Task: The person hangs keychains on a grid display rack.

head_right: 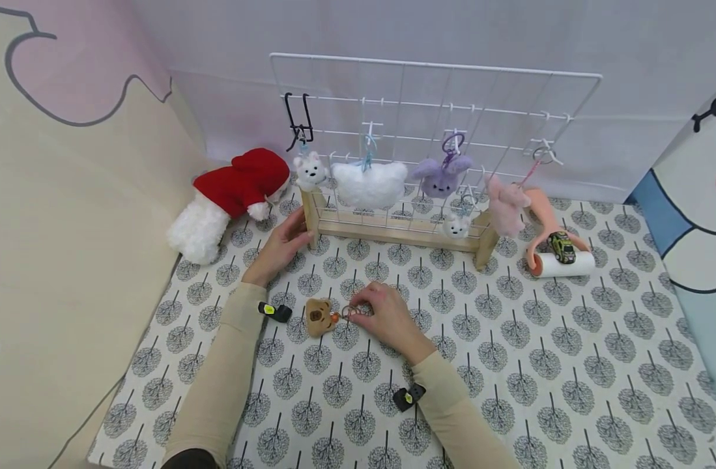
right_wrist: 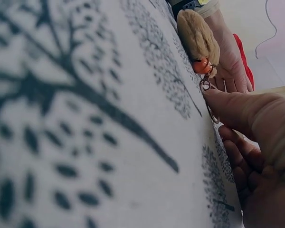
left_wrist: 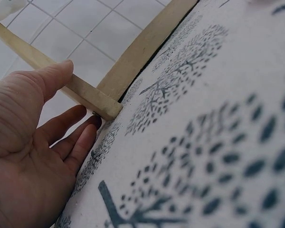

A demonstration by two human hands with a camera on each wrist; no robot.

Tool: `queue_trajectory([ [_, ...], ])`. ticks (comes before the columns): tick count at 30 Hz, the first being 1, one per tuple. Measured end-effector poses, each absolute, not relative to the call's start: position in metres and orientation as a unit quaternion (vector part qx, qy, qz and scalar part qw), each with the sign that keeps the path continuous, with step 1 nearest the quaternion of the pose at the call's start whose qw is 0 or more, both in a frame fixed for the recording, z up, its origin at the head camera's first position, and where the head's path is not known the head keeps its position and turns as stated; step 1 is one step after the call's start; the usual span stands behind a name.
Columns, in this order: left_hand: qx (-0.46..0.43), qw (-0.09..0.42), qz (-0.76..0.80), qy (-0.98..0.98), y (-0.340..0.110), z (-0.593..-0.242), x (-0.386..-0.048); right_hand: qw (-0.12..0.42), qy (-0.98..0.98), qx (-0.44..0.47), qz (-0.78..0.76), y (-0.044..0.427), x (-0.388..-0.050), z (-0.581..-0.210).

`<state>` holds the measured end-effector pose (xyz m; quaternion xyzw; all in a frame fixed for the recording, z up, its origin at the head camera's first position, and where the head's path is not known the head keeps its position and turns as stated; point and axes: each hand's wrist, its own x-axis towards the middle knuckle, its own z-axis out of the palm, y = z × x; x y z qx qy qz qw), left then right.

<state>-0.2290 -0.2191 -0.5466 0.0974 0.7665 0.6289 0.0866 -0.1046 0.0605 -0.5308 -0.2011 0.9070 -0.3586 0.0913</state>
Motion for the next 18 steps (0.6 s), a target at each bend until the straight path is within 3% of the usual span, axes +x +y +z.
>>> queue_trajectory([
  [18,0.098,0.089,0.637,0.759,-0.218,-0.548,-0.23,0.074,0.874,-0.204,-0.435,0.068,-0.11,-0.518],
])
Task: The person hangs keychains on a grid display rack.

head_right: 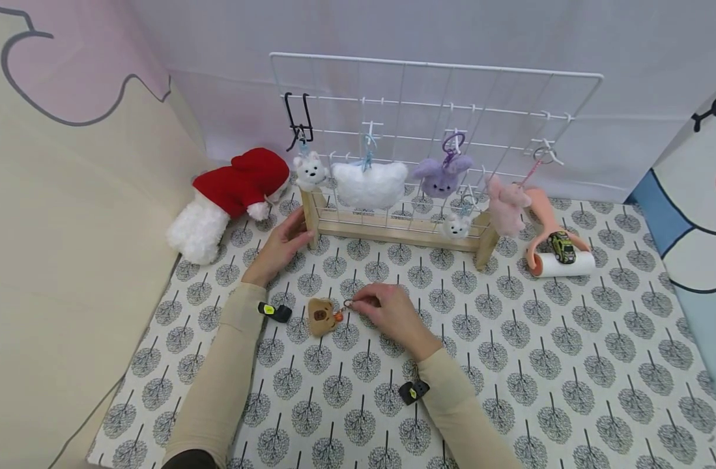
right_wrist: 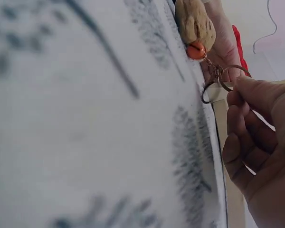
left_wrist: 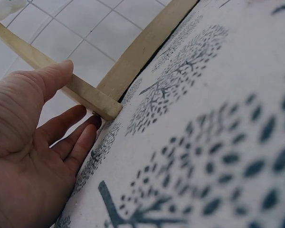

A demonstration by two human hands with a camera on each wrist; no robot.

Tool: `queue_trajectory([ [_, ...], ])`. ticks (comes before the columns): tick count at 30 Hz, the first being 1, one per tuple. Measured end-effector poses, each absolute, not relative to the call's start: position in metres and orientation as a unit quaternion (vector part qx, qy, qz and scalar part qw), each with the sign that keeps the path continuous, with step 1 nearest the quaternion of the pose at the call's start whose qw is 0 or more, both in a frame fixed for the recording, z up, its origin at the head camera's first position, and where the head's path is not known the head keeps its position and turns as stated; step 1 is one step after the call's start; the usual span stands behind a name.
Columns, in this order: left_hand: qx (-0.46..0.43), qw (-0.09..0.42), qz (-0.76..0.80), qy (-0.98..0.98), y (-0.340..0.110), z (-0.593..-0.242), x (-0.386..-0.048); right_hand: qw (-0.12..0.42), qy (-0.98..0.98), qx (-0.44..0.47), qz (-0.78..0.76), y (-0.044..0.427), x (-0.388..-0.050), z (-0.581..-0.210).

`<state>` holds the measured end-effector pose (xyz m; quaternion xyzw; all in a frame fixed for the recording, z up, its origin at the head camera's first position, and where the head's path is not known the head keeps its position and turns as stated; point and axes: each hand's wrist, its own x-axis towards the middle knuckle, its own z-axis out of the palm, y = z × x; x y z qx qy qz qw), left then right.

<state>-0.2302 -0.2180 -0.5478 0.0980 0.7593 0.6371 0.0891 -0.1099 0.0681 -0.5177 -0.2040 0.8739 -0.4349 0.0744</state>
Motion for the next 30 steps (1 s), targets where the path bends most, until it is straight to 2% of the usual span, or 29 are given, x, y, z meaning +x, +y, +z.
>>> queue_trajectory([
  [11,0.107,0.088,0.634,0.761,-0.218,-0.545,-0.228,0.016,0.856,-0.248,-0.453,0.052,-0.134,-0.492],
  [16,0.103,0.088,0.633,0.762,-0.218,-0.547,-0.229,0.008,0.86,-0.24,-0.451,0.046,-0.143,-0.475],
  [24,0.111,0.081,0.64,0.756,-0.22,-0.551,-0.23,-0.059,0.845,-0.24,-0.474,0.038,-0.161,-0.452],
  [30,0.113,0.081,0.637,0.758,-0.219,-0.55,-0.23,-0.087,0.824,-0.199,-0.524,0.029,-0.17,-0.431],
])
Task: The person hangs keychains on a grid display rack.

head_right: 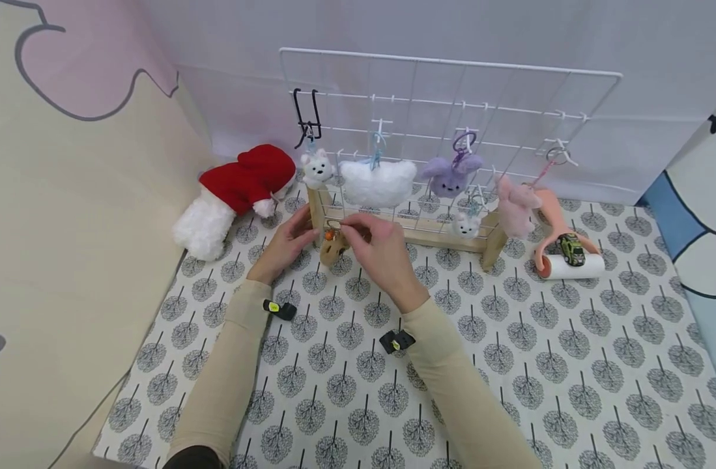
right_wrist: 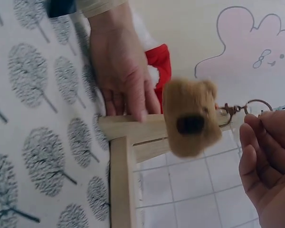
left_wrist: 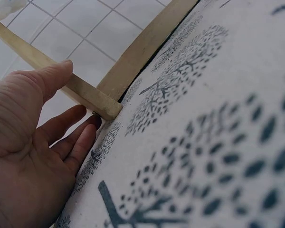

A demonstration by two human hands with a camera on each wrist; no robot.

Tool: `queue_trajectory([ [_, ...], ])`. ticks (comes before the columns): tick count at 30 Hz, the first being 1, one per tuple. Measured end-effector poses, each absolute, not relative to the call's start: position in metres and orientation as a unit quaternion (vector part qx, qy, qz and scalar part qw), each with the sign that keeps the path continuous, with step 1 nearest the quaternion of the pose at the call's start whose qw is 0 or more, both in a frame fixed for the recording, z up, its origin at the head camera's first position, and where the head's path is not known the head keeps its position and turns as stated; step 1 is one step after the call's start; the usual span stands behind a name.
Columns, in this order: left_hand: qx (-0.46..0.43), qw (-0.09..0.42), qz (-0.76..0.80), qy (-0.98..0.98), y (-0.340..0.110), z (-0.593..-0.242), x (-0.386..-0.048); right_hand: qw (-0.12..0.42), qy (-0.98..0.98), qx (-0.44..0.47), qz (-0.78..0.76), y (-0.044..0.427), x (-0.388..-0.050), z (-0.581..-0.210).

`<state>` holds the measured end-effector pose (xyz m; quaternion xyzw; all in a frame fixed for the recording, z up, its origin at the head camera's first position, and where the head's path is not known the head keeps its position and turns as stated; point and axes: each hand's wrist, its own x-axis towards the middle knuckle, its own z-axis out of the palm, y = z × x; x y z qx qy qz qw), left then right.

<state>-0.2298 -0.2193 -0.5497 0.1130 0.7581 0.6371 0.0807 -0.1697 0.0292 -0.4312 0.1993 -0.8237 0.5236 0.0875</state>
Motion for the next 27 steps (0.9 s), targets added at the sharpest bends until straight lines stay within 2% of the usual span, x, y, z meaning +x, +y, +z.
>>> queue_trajectory([
  [9,0.105,0.088,0.641,0.755,-0.219,-0.549,-0.231,0.094,-0.759,0.086,0.639,0.019,-0.176,-0.413],
  [18,0.093,0.101,0.646,0.751,-0.218,-0.547,-0.232,0.099,-0.738,0.053,0.666,0.019,-0.182,-0.409],
  [27,0.097,0.091,0.643,0.754,-0.219,-0.549,-0.23,0.09,-0.722,0.037,0.685,0.017,-0.189,-0.418],
])
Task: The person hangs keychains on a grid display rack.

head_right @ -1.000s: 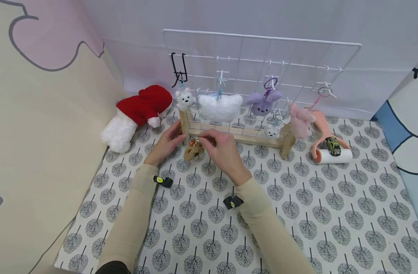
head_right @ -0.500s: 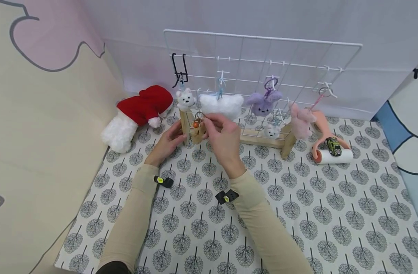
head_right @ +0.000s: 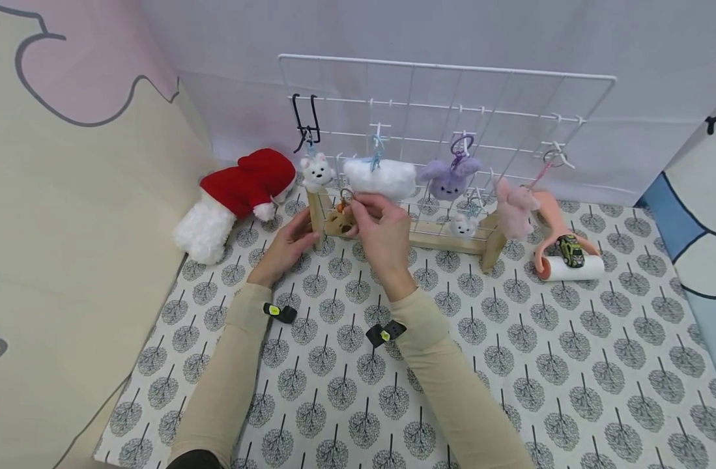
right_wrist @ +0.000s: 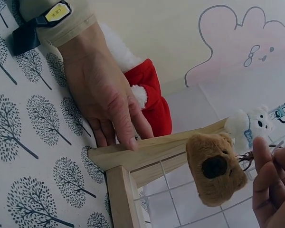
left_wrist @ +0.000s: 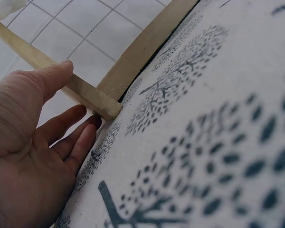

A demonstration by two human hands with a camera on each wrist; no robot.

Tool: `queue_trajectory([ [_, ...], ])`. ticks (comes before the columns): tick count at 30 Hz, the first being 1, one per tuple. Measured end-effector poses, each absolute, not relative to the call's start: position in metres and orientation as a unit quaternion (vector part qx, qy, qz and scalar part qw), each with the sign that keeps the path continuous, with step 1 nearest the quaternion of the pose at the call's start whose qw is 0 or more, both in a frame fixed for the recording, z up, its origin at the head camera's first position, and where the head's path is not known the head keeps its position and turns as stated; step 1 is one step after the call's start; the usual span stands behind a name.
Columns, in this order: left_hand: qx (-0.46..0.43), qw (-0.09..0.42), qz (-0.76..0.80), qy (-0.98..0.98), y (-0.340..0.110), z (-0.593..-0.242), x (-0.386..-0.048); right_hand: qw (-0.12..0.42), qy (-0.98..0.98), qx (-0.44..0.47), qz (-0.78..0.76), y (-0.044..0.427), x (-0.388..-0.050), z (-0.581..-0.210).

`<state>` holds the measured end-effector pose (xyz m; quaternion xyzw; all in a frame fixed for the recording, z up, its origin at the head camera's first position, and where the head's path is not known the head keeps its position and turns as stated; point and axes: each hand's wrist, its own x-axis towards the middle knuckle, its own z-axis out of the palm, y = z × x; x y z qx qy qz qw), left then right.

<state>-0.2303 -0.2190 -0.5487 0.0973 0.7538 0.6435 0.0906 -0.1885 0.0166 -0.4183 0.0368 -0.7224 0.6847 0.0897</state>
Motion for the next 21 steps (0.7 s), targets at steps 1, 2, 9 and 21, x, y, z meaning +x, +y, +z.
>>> queue_trajectory([
  [1,0.098,0.09,0.644,0.753,-0.219,-0.549,-0.23,0.085,-0.721,0.033,0.686,0.016,-0.189,-0.42],
  [2,0.099,0.089,0.645,0.753,-0.219,-0.549,-0.23,0.08,-0.723,0.03,0.686,0.016,-0.189,-0.422],
  [9,0.103,0.087,0.642,0.754,-0.219,-0.55,-0.231,0.061,-0.738,0.017,0.671,0.019,-0.185,-0.437],
  [21,0.098,0.102,0.642,0.753,-0.22,-0.553,-0.232,0.047,-0.766,-0.011,0.641,0.038,-0.167,-0.478],
])
